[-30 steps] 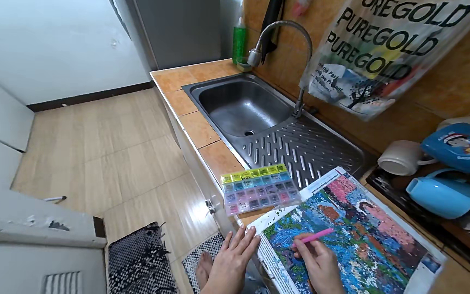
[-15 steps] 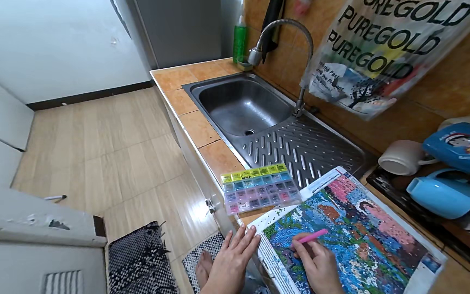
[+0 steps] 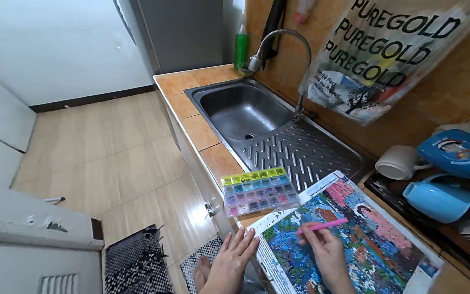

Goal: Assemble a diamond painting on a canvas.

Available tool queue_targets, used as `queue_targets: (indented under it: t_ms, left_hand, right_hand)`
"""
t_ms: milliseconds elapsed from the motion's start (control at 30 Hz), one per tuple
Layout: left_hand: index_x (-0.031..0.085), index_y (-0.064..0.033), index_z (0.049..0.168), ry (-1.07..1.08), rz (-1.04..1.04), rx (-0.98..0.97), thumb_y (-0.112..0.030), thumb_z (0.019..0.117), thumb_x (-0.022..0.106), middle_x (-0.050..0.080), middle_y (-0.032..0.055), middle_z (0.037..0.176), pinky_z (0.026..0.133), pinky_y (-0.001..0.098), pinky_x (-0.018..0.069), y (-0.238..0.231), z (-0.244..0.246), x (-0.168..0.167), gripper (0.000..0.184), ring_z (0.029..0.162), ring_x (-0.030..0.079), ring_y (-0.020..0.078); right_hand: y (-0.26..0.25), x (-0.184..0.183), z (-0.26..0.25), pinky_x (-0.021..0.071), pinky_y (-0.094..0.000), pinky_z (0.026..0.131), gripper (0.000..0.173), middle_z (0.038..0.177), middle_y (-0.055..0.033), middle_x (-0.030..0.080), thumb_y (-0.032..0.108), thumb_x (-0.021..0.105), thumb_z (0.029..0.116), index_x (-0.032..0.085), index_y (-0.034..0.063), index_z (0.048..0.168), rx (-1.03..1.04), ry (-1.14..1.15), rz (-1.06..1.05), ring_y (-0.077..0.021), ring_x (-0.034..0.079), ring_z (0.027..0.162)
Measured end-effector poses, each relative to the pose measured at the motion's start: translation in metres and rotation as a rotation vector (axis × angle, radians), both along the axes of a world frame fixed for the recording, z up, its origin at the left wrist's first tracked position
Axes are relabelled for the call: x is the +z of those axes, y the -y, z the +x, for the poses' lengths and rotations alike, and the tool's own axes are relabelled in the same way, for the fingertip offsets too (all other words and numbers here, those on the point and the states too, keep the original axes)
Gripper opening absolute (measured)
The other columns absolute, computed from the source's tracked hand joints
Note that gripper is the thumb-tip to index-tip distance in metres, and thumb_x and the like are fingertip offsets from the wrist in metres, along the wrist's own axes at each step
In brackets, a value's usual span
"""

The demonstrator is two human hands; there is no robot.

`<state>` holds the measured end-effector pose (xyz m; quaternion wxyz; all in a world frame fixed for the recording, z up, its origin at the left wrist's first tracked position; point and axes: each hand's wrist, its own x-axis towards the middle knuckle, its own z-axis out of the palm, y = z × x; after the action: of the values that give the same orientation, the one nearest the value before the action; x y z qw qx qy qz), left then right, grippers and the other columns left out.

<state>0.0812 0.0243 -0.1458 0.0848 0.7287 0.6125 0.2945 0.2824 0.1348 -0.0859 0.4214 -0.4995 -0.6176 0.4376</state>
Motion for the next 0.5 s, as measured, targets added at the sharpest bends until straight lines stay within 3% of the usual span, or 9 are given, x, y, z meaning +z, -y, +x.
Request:
queue_targets:
  t_ms: [500]
  left_hand:
    - [0.068, -0.0087, 0.132, -0.018, 0.023, 0.003, 0.016, 0.0741, 0.064, 0.063, 0.0118, 0.142, 0.098, 0.0604, 0.0519, 0.001, -0.001, -0.002, 0.064, 0.132, 0.059, 0.0375]
  right_hand:
    - [-0.038, -0.016, -0.031, 0.0575, -0.0238, 0.073, 0.016, 0.092, -0.0163, 0.069, 0.0, 0.058, 0.0978, 0.069, -0.0108, 0.102, -0.037, 0.152, 0.094, -0.0115, 0.068, 0.077]
